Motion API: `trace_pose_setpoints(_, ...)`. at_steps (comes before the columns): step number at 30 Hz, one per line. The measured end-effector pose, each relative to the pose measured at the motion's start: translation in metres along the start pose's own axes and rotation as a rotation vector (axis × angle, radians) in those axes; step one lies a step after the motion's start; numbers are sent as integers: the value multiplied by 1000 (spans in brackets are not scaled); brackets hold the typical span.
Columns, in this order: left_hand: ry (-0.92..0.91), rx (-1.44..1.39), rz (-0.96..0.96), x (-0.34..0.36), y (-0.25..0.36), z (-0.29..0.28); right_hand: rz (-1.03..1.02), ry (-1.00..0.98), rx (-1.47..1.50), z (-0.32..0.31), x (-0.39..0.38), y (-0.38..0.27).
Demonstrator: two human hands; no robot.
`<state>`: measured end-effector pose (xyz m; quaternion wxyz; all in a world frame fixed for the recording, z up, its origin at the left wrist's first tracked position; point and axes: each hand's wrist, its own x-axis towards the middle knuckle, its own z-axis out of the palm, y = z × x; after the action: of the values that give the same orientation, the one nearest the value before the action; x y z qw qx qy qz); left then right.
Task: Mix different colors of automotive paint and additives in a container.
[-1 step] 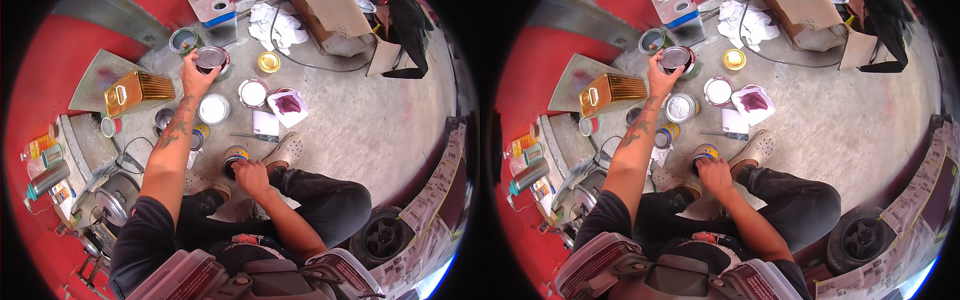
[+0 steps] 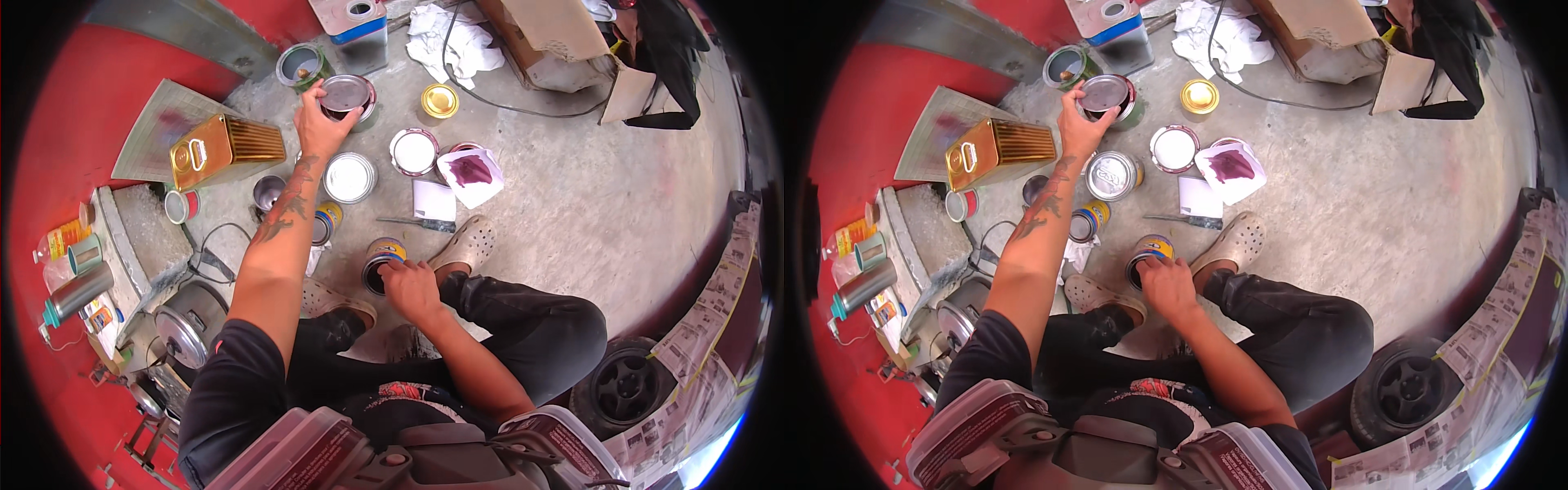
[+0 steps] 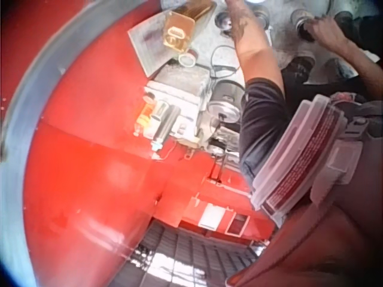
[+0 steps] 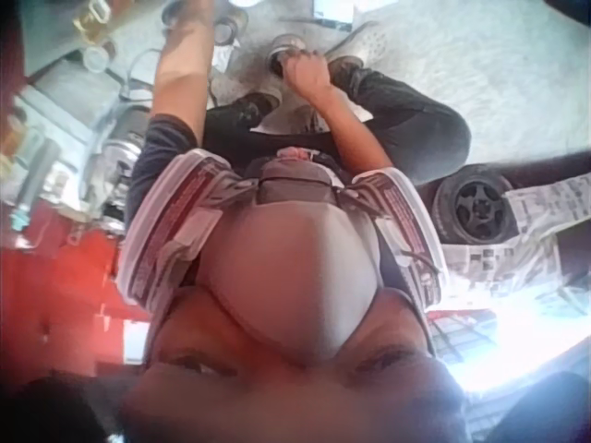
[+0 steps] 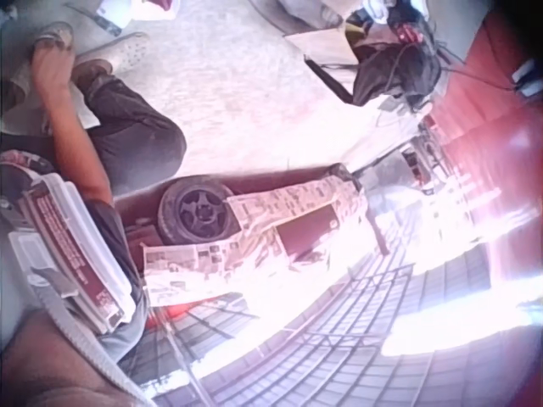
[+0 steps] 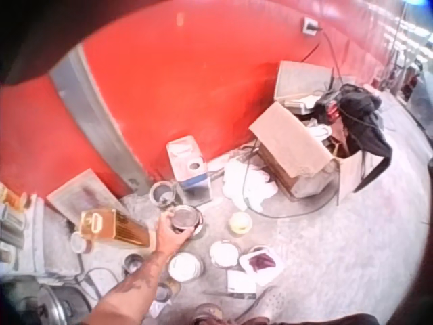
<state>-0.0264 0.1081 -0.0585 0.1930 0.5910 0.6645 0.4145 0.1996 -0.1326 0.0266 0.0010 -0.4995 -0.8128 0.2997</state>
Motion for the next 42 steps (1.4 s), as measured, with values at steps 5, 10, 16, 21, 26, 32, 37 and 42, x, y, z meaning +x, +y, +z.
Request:
trace_pose_setpoints(5,-231,321,-152,-9,4,-1,11,-44,-2,-3,0,-1)
trace_pose_setpoints(10,-260,423,-10,-15,8,-12,-97,-46,55,7,-8,-3)
trace_pose_setpoints(16,-218,496,153,-29,23,-37,-94,-45,16,30,-4,16)
trace_pose_setpoints(21,-325,-109,212,-97,80,-79,-2,141,106,-4,1,19)
trace_pose_setpoints(26,-769,71,50,-236,76,-107,-85,18,21,1,-9,18)
trace_pose_setpoints(32,-936,252,-242,-293,37,-89,-94,81,-59,4,-8,4)
trace_pose_setpoints(37,-744,9,-90,-292,15,-58,-53,48,-115,0,-16,16)
trace_pose_setpoints(42,-666,-79,38,-275,23,-45,157,55,214,-5,-15,23)
